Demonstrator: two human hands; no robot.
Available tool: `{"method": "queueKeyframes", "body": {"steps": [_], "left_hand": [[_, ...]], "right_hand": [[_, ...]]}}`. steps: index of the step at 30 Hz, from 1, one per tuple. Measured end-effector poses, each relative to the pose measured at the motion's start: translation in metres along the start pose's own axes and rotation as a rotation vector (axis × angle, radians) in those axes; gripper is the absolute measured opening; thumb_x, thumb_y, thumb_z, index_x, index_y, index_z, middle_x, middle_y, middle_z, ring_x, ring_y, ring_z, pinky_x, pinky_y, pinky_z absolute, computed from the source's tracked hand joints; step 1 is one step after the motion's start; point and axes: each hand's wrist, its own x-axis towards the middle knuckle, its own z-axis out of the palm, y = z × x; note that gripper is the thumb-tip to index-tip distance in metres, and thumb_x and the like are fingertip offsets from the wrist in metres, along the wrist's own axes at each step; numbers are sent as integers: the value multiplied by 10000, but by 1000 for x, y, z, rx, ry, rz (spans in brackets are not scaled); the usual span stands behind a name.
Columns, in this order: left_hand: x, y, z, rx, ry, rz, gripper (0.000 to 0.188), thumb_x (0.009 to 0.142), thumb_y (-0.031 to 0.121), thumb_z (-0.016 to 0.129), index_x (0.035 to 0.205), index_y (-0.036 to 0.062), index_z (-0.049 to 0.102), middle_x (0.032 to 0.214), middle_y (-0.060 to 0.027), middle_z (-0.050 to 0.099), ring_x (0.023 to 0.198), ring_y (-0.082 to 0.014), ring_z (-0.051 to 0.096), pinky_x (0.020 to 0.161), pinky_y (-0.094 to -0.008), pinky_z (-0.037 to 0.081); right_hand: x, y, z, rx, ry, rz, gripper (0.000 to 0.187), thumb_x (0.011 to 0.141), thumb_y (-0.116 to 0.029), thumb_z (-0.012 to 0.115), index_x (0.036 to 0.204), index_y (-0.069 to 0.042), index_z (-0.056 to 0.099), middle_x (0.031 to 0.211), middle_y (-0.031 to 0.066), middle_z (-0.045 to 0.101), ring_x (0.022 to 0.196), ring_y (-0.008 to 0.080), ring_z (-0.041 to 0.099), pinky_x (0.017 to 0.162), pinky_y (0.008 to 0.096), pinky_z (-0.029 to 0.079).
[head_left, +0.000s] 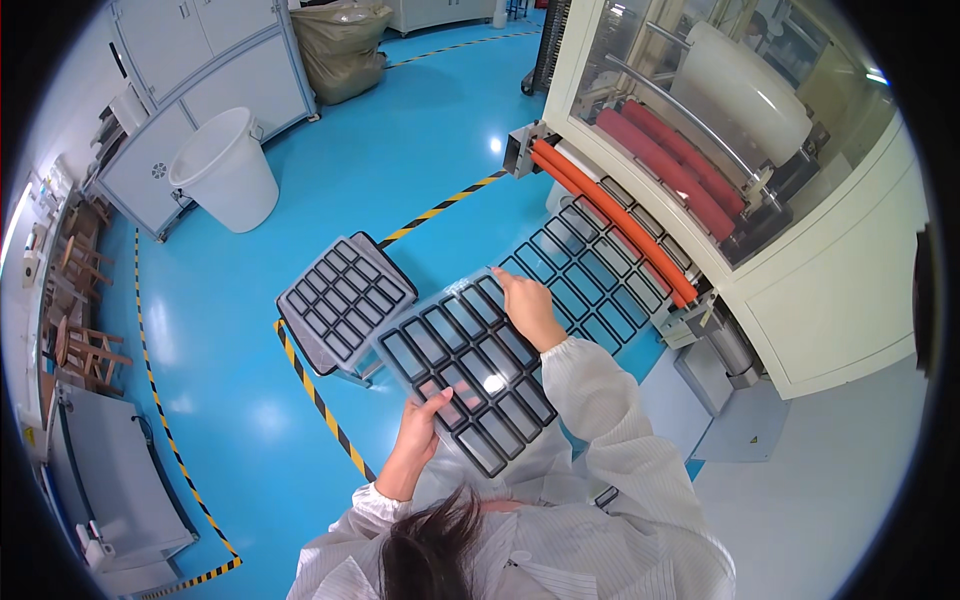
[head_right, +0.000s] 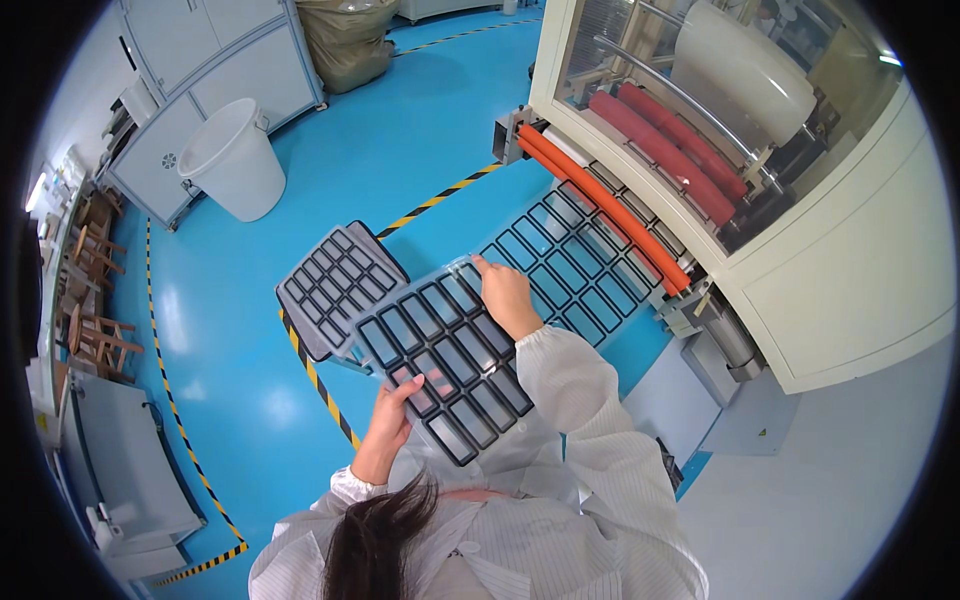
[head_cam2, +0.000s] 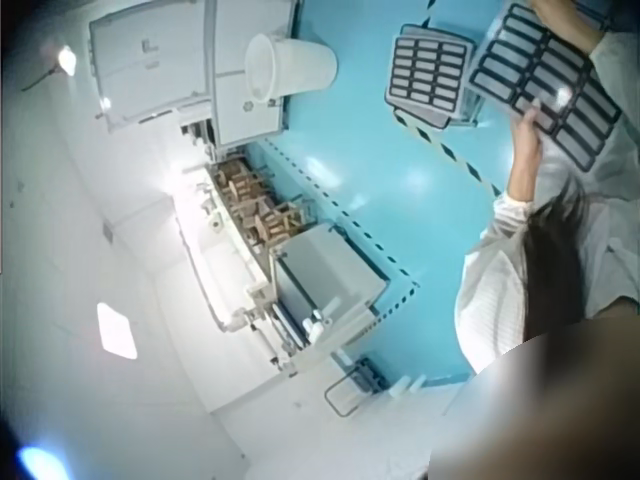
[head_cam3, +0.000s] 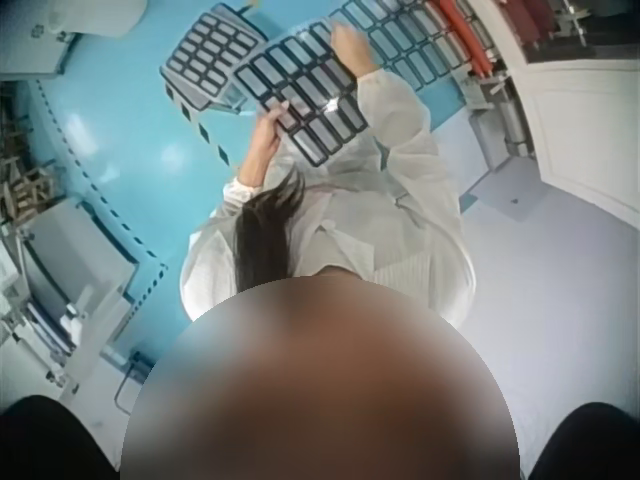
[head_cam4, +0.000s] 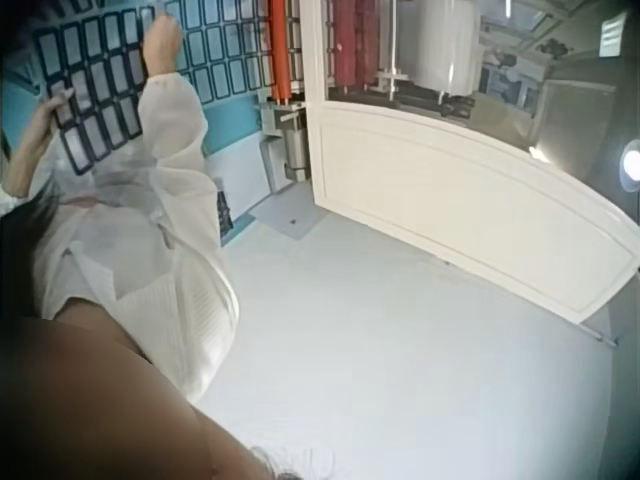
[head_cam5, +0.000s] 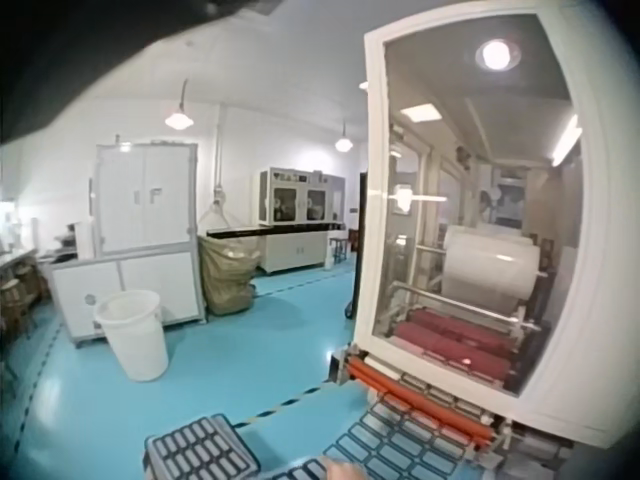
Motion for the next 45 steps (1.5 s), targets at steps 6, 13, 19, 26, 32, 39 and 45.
{"method": "queueKeyframes", "body": {"steps": [6,13,19,26,32,39,45], "left_hand": [[-2,2,12,67,36,14,307,876,55,534,1157,-59,492,1071,-169,613,908,-295,653,781,-397,569],[3,-7,14,65,82,26,319,861,52,537,1135,-96,467,1043,-211,619,896,-353,653,780,-439,567],[10,-10,5,112,94,68,302,853,56,545,1129,-58,504,1045,-192,622,876,-351,657,774,-433,557],[8,-8,-45,103,82,7,353,826,54,556,1150,-65,485,1023,-221,621,844,-393,652,755,-502,561],[13,-23,-56,2,180,69,330,791,63,584,1114,17,529,988,-185,632,826,-363,657,737,-482,570],[70,-55,38,-19,5,93,398,860,135,610,1219,41,466,1117,-157,598,993,-359,614,870,-464,511],[102,-71,82,-60,-238,61,436,906,335,576,1206,26,504,1146,-105,595,1008,-248,615,882,-390,509]], "right_hand": [[-8,10,-16,-111,-212,-63,334,789,-25,523,1099,-93,628,669,129,623,626,288,628,530,398,482],[-133,47,-100,-201,-393,-65,201,787,-86,530,956,-82,638,603,119,583,595,305,612,479,411,453],[-179,134,-122,-115,-468,179,110,792,-72,541,794,-50,648,613,157,594,565,287,602,514,383,460],[-163,171,-144,965,-444,679,241,924,-181,512,944,-3,674,579,16,548,526,78,468,504,227,383],[-163,168,-164,1072,-501,586,247,932,-181,509,978,3,668,577,-1,537,523,71,445,507,216,373],[-168,144,-180,1039,-569,532,238,934,-160,505,993,23,644,581,-1,531,530,71,445,504,219,368],[-181,137,-186,1022,-604,548,198,924,-110,500,998,21,630,608,-4,529,555,75,462,529,212,370]]}}
